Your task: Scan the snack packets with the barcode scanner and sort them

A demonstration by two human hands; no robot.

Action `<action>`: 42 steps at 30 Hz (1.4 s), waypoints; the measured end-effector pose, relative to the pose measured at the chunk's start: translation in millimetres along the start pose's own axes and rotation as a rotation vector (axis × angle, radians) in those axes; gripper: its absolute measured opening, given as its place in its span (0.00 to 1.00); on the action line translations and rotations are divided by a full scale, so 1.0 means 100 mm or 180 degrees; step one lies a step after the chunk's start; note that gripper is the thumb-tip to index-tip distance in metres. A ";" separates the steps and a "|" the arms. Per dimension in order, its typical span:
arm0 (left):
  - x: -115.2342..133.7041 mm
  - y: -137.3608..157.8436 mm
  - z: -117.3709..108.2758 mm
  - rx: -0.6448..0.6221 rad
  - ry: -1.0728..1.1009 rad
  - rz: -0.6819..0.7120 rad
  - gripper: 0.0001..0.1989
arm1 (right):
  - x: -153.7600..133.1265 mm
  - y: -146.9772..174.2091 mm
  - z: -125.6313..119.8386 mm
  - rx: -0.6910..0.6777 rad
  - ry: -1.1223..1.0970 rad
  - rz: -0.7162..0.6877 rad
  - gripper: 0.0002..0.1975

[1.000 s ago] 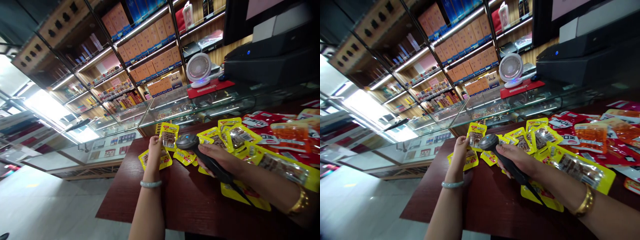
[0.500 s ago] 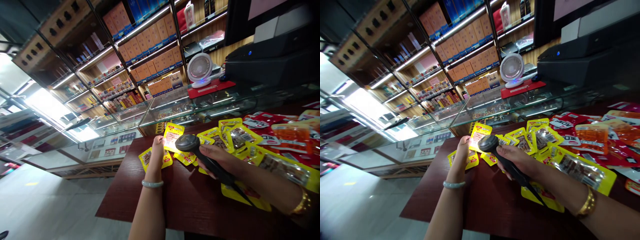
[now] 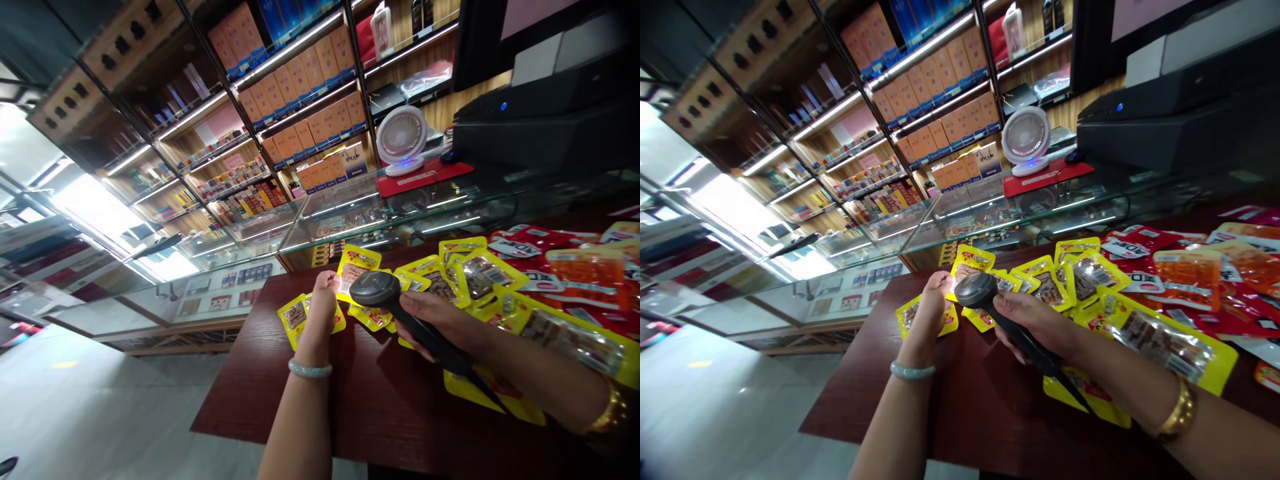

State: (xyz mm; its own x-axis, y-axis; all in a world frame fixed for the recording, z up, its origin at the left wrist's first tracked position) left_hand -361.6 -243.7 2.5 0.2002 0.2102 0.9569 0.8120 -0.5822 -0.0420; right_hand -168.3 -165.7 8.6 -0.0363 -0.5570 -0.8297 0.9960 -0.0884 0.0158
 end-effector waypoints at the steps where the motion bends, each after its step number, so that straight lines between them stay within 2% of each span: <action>1: 0.02 0.03 0.08 -0.0233 0.0197 -0.0005 0.16 | 0.00 0.00 0.00 0.0000 -0.0020 -0.0003 0.23; 3: 0.09 0.09 0.25 -0.0806 0.0495 0.0044 0.19 | 0.01 0.00 -0.01 0.0006 -0.0031 -0.0011 0.23; 4: 0.12 0.10 0.28 -0.0977 0.0460 0.0129 0.21 | 0.01 0.00 -0.01 0.0007 -0.0031 -0.0016 0.22; 5: 0.15 0.09 0.25 -0.0964 0.0238 0.0252 0.21 | 0.01 0.00 -0.01 0.0005 -0.0034 -0.0024 0.22; 6: 0.16 0.06 0.15 -0.0753 -0.0178 0.0373 0.20 | 0.01 0.00 -0.01 -0.0007 -0.0039 -0.0029 0.21; 8: 0.15 -0.02 -0.18 -0.0023 -0.1482 0.0448 0.19 | 0.01 0.00 -0.01 -0.0022 -0.0053 -0.0041 0.21; 10: 0.10 -0.07 -0.55 0.0555 -0.2932 0.0114 0.20 | 0.02 -0.01 -0.02 -0.0027 -0.0082 -0.0051 0.21; 12: -0.01 -0.08 -0.83 0.0614 -0.3835 -0.0449 0.25 | 0.04 -0.01 -0.03 -0.0025 -0.0115 -0.0055 0.20; 13: -0.06 -0.08 -0.92 0.0539 -0.4074 -0.0651 0.27 | 0.04 -0.02 -0.03 -0.0020 -0.0131 -0.0061 0.20; 15: -0.13 -0.08 -0.96 0.0378 -0.4257 -0.0742 0.30 | 0.05 -0.02 -0.05 0.0000 -0.0129 -0.0052 0.20; 18: -0.18 -0.10 -0.83 0.0261 -0.3831 -0.0434 0.31 | 0.06 -0.02 -0.07 0.0077 -0.0071 0.0002 0.21; 24: -0.29 -0.13 -0.47 -0.0317 -0.1789 -0.0210 0.20 | 0.09 -0.03 -0.12 0.0110 -0.0048 0.0011 0.20; 28: -0.24 -0.10 -0.44 -0.0400 -0.1068 -0.0240 0.19 | 0.07 -0.04 -0.14 0.0146 -0.0054 -0.0070 0.21; 31: -0.17 -0.08 -0.48 -0.0423 -0.0880 -0.0169 0.19 | 0.02 -0.03 -0.11 0.0198 -0.0027 -0.0074 0.22; 38: -0.03 -0.01 -0.53 -0.0413 -0.1331 -0.0017 0.13 | -0.05 0.03 -0.03 0.0190 0.0016 -0.0082 0.21; 42: 0.00 0.01 -0.52 -0.0514 -0.1088 -0.0101 0.17 | -0.04 0.02 -0.04 0.0171 0.0053 -0.0108 0.22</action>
State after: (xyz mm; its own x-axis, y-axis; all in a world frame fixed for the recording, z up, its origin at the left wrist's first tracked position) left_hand -389.3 -285.3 17.3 0.3698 0.4642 0.8048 0.7293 -0.6817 0.0581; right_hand -166.2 -160.4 10.0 -0.0683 -0.5391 -0.8395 0.9883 -0.1514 0.0168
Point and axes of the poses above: each hand's wrist, its own y-axis away from the middle knuckle, its own z-axis out of the palm, x = y × z, the point moved 7 cm from there along -y, towards the middle knuckle, and after that the axes turned 10 degrees about -y, right-handed, at the moved point
